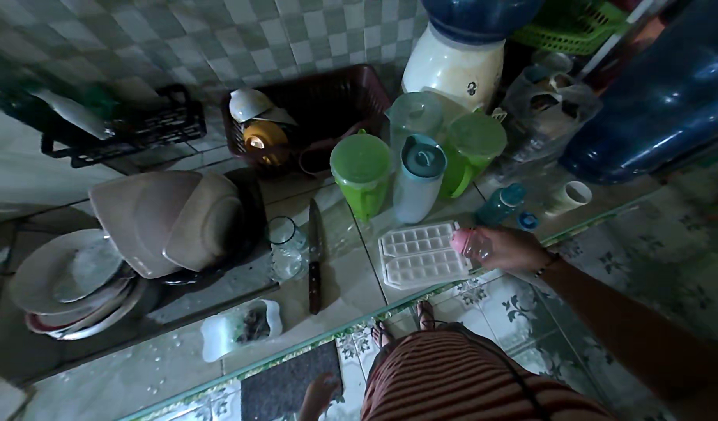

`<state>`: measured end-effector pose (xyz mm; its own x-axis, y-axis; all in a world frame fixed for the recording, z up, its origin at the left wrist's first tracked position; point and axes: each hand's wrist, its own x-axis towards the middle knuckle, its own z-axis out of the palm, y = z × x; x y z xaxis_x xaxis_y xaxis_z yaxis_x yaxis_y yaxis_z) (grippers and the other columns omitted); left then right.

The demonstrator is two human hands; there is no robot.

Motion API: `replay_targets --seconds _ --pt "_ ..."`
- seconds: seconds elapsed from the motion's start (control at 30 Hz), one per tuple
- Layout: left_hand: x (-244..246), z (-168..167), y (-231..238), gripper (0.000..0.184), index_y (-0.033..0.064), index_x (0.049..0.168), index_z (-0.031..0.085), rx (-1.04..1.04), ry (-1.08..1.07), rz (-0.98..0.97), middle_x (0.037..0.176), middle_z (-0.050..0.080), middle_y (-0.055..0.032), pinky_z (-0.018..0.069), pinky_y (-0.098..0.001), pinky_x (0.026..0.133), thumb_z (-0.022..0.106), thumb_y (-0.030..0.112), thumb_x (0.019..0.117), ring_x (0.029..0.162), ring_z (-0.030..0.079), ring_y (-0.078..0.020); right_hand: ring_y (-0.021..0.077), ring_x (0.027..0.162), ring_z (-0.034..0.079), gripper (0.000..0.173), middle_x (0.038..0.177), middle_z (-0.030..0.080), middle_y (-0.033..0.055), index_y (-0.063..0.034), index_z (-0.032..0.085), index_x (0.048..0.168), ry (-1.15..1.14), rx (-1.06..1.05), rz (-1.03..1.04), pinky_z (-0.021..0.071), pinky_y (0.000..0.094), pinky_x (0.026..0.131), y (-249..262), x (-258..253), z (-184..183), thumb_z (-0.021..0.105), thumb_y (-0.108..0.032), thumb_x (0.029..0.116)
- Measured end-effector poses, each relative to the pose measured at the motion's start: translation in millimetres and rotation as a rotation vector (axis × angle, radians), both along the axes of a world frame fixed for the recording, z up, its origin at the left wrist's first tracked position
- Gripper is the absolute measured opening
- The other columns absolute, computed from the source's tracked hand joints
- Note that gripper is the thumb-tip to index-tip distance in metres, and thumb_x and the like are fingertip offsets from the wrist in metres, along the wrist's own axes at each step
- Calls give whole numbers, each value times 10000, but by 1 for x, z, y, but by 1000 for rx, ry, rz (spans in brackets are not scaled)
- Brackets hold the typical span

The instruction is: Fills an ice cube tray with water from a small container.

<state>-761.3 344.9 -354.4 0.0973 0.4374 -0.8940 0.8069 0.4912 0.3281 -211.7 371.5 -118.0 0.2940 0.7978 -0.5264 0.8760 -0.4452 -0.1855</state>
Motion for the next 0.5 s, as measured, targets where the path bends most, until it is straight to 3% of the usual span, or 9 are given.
replay_targets --seconds 0.33,0.5 --pt "-2 6 3 452 5 1406 562 3 -8 19 1263 653 -274 532 -561 966 643 238 1026 1109 673 -409 407 1097 655 781 1198 693 173 -211 577 1408 -18 50 -13 498 669 869 12 -3 6 909 -299 707" --pt "-5 3 3 460 1 1400 560 11 1 10 1239 658 -272 546 -540 933 650 246 1022 1054 686 -388 411 1161 632 796 1257 677 181 -199 561 1443 4 20 0 477 681 926 11 -7 6 893 -340 734"
